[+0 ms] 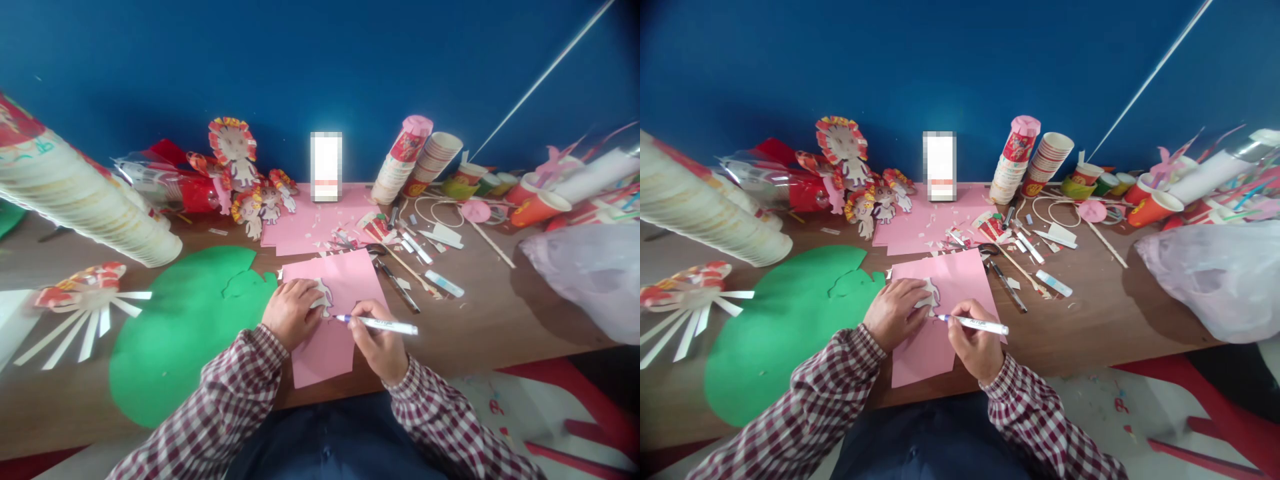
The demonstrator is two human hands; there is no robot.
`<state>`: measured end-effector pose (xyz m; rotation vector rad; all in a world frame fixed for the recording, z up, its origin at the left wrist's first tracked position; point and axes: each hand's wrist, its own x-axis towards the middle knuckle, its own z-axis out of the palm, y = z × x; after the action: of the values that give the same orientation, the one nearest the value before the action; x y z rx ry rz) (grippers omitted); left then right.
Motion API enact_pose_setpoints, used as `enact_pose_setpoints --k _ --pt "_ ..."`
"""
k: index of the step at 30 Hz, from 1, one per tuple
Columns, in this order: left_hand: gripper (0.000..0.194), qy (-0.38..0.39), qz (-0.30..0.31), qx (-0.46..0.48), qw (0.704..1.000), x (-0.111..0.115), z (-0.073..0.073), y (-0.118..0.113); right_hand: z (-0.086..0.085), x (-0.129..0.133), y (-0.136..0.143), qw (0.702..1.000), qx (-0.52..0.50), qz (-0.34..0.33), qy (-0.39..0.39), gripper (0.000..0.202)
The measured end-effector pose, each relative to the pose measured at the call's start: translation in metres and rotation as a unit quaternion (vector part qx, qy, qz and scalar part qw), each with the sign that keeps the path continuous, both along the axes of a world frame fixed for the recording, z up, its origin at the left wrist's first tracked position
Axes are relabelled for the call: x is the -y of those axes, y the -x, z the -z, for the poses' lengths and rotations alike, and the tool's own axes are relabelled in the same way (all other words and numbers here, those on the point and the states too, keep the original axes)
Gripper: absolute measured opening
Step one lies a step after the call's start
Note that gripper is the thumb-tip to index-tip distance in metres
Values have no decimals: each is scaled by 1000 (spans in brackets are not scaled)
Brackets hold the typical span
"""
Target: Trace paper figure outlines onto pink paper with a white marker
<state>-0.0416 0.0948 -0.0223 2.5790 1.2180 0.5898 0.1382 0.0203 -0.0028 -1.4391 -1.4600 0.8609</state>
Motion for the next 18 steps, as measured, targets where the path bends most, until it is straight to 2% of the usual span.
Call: enact_pose_setpoints --k 4,10,18 --pt "19 -8 -3 1 1000 0 0 0 -3 1 -7 999 -20 22 -13 9" --pt "19 -4 -8 7 1000 0 1 -1 -13 8 -4 1000 15 -18 17 9" --pt "18 17 -6 0 1000 0 0 0 -3 7 9 996 83 -1 21 11"
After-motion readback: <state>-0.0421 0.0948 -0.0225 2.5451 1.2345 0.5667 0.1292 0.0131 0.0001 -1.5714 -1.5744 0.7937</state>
